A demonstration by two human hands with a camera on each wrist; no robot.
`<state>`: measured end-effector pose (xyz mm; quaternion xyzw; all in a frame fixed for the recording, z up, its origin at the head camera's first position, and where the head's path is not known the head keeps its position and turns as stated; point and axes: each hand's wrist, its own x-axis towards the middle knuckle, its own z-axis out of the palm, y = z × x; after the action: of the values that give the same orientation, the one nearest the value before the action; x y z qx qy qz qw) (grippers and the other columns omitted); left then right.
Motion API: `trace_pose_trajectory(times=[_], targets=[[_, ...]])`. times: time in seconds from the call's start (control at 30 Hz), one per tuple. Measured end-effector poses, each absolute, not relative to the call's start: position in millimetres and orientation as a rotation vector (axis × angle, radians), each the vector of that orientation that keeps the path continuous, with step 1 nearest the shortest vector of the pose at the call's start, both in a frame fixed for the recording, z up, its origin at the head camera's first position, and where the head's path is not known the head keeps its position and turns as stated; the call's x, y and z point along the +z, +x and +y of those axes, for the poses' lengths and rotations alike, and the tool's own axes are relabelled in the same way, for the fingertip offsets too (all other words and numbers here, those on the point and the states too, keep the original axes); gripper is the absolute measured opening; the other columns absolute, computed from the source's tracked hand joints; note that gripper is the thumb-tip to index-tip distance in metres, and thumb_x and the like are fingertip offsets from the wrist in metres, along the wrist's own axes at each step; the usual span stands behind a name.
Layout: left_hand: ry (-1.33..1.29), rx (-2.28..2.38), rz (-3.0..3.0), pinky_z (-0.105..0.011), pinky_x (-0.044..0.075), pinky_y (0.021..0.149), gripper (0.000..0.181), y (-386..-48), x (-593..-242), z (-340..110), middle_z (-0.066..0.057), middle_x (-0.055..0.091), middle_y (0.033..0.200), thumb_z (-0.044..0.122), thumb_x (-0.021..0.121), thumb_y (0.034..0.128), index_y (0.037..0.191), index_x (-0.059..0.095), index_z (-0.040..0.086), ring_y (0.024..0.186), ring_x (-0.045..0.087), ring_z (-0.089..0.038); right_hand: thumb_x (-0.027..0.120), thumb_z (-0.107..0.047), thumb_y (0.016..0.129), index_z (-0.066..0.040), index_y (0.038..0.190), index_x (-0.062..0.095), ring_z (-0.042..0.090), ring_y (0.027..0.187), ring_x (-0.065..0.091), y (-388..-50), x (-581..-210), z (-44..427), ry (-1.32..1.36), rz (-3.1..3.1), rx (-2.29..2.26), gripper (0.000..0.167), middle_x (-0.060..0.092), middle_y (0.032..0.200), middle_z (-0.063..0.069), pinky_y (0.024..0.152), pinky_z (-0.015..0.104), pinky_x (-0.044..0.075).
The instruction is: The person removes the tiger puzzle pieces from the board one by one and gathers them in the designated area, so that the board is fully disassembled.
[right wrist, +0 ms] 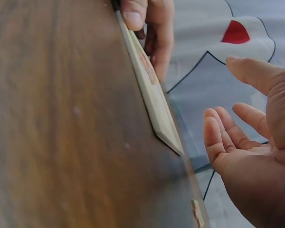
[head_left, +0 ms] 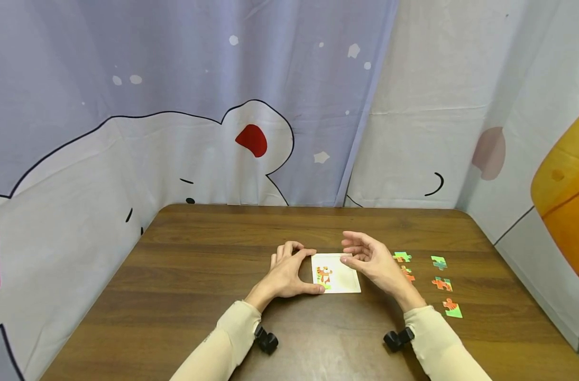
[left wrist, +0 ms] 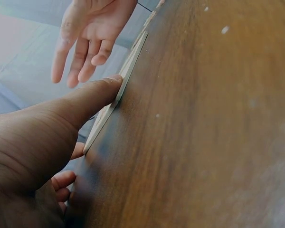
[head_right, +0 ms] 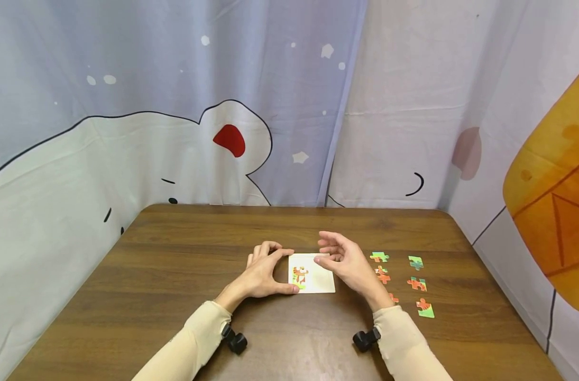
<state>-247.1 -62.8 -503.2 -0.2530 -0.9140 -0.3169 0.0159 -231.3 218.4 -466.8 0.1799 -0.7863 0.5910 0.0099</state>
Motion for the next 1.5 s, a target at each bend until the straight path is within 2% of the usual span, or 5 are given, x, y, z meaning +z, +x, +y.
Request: trace_pose_trajectory(times=[0.33,0.67,0.93,1.2,1.5], targets=[[-0.787,-0.978,-2.828,-0.055,0.034,0.106,0.095,-245.5,-503.3,-62.9,-0.013,0.046,0.153,0.066,0.095,0.0776,0.156,0.064,0.022,0.137,0.04,-0.035,0.085,-0.01,0.1,0.006,0.159,0.052,0.042,0.128,0.067,-229.7,-475.8,207.2,0.598,-2.533,1.887,0.069,0.063,0.145,0.031,0.099,0.024,0.058],[-0.791,-1.0,-2.853,-0.059,0.033,0.109,0.097,-243.4,-497.3,-62.7,-0.014,0.046,0.154,0.064,0.097,0.0769,0.157,0.063,0.02,0.141,0.039,-0.038,0.087,-0.009,0.098,0.009,0.152,0.058,0.035,0.117,0.069,-230.9,-483.9,204.9,0.614,-2.602,1.841,0.064,0.069,0.134,0.027,0.094,0.024,0.058],[-0.787,-0.99,-2.829,-0.056,0.033,0.107,0.098,-248.9,-507.4,-62.6,-0.012,0.046,0.154,0.068,0.096,0.0757,0.157,0.063,0.024,0.141,0.039,-0.037,0.089,-0.01,0.096,0.005,0.141,0.07,0.026,0.103,0.068,-232.7,-488.4,204.4,0.668,-2.663,1.667,0.051,0.07,0.122,0.02,0.087,0.023,0.057],[-0.796,-0.984,-2.828,-0.057,0.033,0.108,0.098,-249.7,-508.1,-63.6,-0.012,0.046,0.154,0.066,0.097,0.0758,0.157,0.063,0.023,0.14,0.039,-0.036,0.095,-0.019,0.092,-0.006,0.13,0.079,0.017,0.087,0.06,-230.7,-489.8,199.7,0.718,-2.71,1.422,0.043,0.066,0.103,0.009,0.077,0.024,0.051],[-0.795,-1.0,-2.825,-0.058,0.033,0.107,0.097,-248.9,-506.0,-63.5,-0.013,0.046,0.154,0.063,0.098,0.0755,0.156,0.063,0.022,0.136,0.041,-0.035,0.095,-0.022,0.091,-0.015,0.124,0.084,0.015,0.087,0.058,-227.8,-489.7,193.3,0.681,-2.757,1.296,0.036,0.064,0.1,0.003,0.078,0.026,0.048]])
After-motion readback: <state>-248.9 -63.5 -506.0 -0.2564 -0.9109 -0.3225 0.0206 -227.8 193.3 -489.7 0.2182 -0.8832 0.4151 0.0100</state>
